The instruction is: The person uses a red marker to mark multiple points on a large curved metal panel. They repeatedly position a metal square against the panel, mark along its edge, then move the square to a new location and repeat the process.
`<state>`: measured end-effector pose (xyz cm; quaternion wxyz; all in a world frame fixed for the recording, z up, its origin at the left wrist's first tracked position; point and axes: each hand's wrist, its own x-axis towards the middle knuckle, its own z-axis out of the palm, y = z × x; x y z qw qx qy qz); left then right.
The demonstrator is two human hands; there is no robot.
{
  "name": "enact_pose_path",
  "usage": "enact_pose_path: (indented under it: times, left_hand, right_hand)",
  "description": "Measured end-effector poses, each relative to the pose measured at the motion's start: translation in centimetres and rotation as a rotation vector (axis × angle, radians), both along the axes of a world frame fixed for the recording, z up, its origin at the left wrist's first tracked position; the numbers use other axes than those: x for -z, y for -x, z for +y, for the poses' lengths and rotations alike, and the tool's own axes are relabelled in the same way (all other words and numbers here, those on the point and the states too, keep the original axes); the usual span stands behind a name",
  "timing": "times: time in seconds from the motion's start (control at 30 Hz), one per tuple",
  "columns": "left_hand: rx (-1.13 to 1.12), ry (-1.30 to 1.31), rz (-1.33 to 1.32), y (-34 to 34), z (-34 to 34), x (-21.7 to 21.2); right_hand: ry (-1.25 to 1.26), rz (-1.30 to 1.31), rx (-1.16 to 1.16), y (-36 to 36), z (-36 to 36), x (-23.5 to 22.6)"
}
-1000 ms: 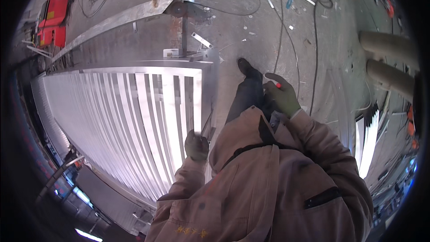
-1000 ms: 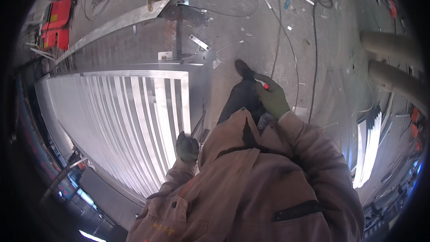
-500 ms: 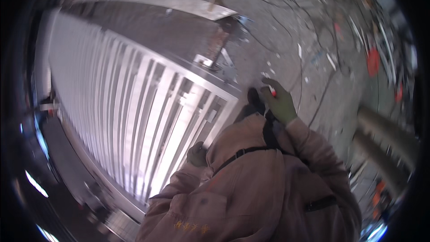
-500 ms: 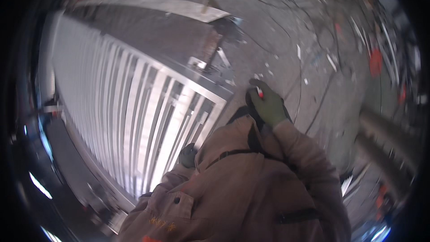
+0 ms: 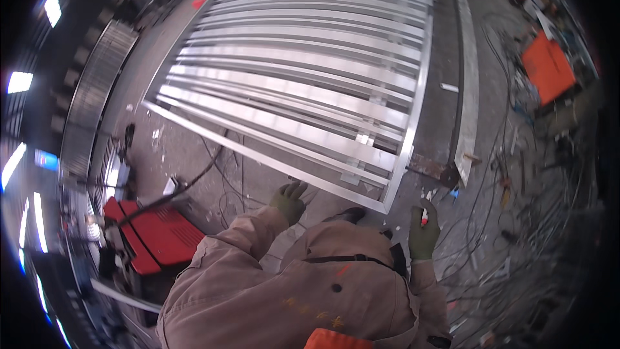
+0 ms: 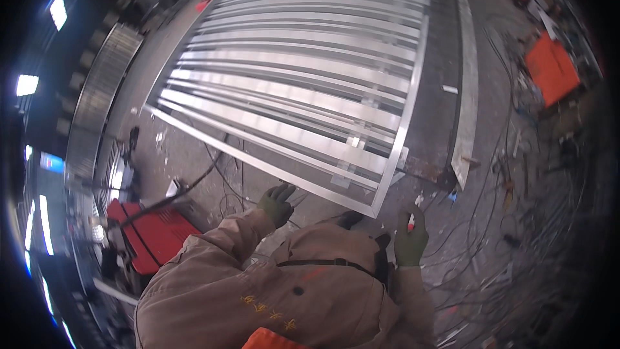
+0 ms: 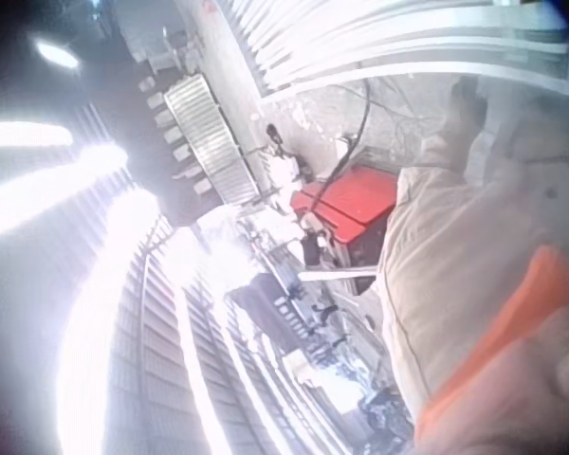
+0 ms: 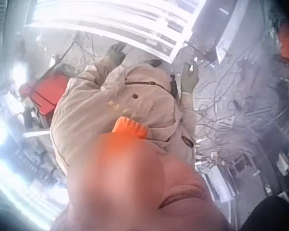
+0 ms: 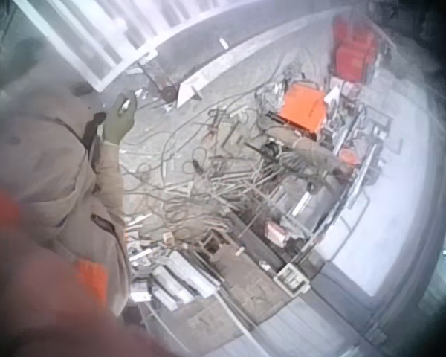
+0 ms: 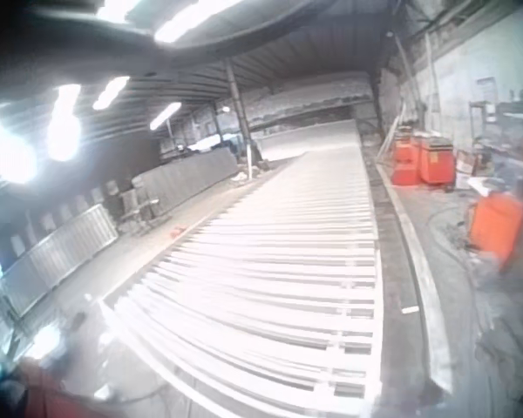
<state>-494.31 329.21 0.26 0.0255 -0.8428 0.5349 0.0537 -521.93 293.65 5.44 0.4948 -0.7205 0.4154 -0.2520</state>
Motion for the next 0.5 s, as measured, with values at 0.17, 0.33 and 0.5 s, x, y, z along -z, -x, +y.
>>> enact_pose_path:
  times: [0.17,0.33,0.5]
  left_hand:
    - [-0.388,-0.096,0.173,11.1,5.7,2.7]
    - [-0.800,-0.346,0.498,19.7,9.2,4.2]
    - [-1.131,-0.490,0.708,21.8,9.8,1.7]
  right_hand:
    - [-0.032,-0.059,-0.262,-0.7,-1.7,-1.2]
    - [0.269,-0.012,-0.579,-4.4,0.3,-2.2]
    - [0.395,0.038,-0.786,-8.3,2.3,-3.1]
